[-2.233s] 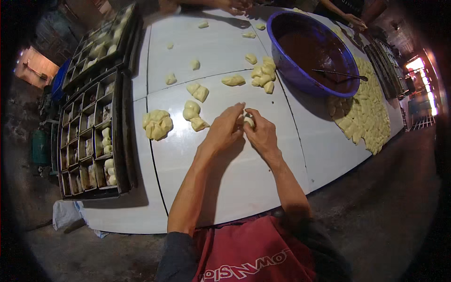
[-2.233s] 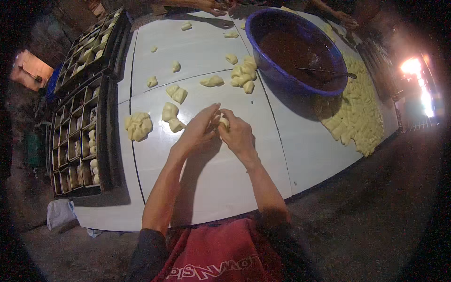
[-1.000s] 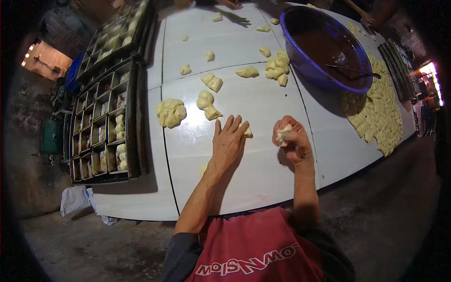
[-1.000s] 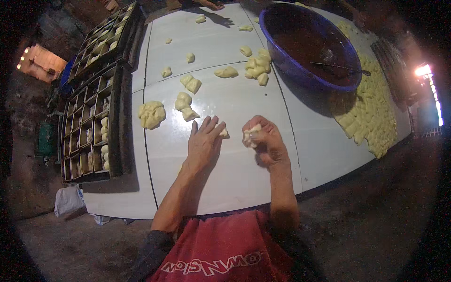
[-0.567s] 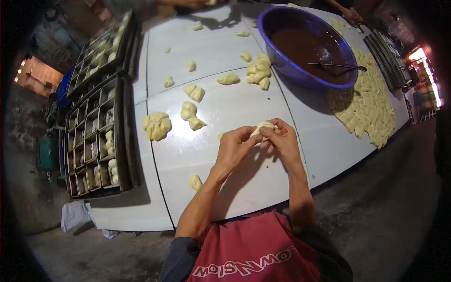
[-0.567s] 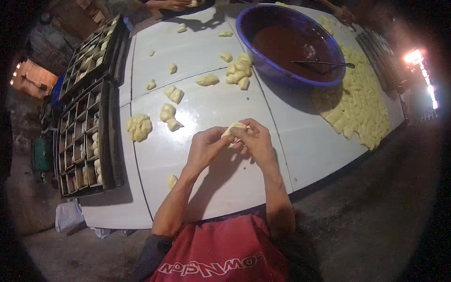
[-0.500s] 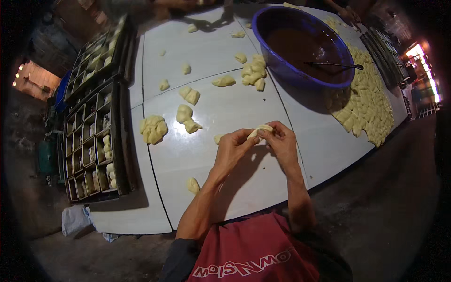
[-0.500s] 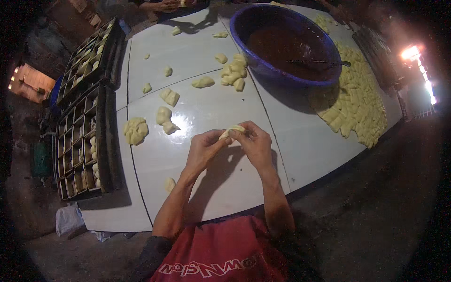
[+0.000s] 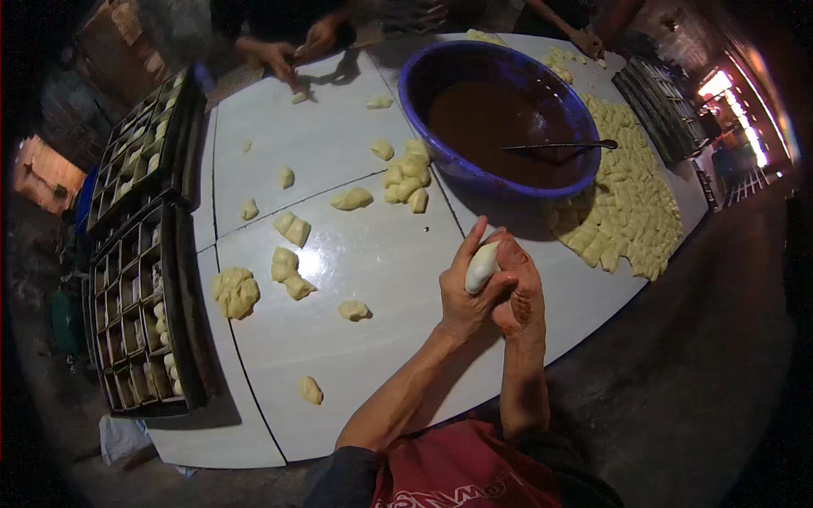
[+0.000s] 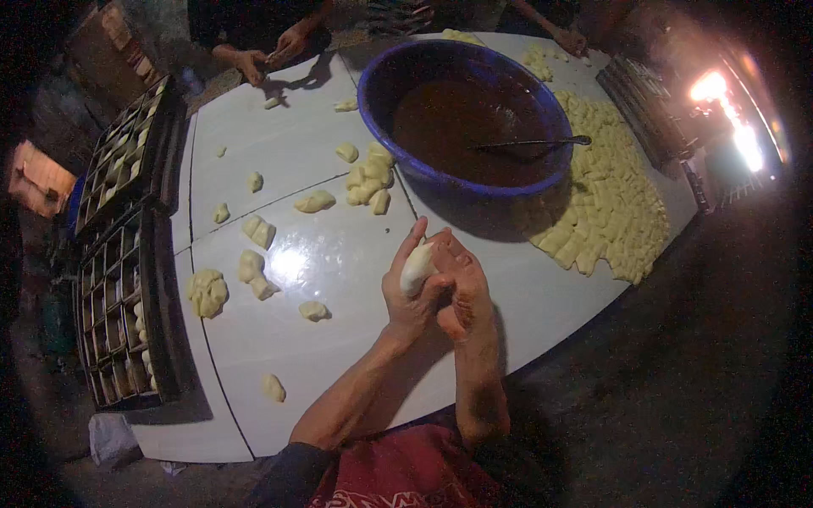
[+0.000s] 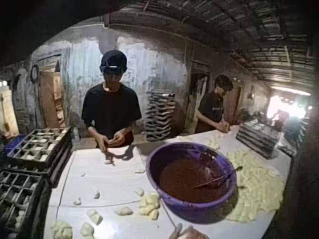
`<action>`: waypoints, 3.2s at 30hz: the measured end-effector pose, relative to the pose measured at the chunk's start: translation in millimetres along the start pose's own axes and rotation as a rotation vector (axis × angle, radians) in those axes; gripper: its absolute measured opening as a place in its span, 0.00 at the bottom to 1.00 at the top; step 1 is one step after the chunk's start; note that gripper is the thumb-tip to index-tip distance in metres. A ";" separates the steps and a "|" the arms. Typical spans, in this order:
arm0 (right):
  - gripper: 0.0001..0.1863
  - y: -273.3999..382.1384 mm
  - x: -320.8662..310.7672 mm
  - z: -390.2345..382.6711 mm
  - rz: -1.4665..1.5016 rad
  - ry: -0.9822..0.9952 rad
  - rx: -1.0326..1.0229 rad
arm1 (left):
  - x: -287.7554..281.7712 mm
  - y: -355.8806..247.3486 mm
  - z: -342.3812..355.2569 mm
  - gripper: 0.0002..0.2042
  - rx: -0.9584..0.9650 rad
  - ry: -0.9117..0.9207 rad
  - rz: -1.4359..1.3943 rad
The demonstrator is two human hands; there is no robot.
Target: The person fills and shapes pieces of dough by hand, sealing them around filling, and arranges the dough pieces into the compartments of baking trays.
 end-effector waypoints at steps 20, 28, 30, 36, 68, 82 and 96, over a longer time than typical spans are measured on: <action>0.15 57.2 11.7 203.2 -1.568 0.437 0.229 | -64.1 42.9 -4.1 0.19 -0.555 0.254 0.259; 0.08 27.9 39.9 128.2 -0.536 0.263 0.186 | -40.6 37.8 14.0 0.22 -0.574 0.185 -0.169; 0.06 -2.9 38.2 100.3 -0.405 0.242 0.226 | -41.2 35.5 14.2 0.22 -0.635 0.111 -0.317; 0.09 -67.2 22.3 41.7 -0.374 0.237 0.355 | -90.3 47.5 -25.7 0.16 -0.771 -0.116 -0.514; 0.12 -141.9 49.1 -44.4 -0.724 0.572 -0.415 | -207.6 -11.3 -71.7 0.14 -0.580 -0.034 -0.007; 0.14 -128.7 51.4 -76.1 -1.101 0.649 -0.326 | -198.9 5.6 -97.8 0.11 -0.713 -0.085 0.130; 0.15 -139.8 -2.4 -32.9 -1.157 0.338 -0.061 | -202.1 30.6 -79.9 0.18 -0.720 0.072 0.590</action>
Point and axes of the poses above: each hand's wrist, its own z-axis towards the middle knuckle, its own x-axis out of the palm, y = z × x, the point moved 7 cm from there along z, towards the middle knuckle, and after that the axes turned 15 degrees about z, right-handed, at the moved point
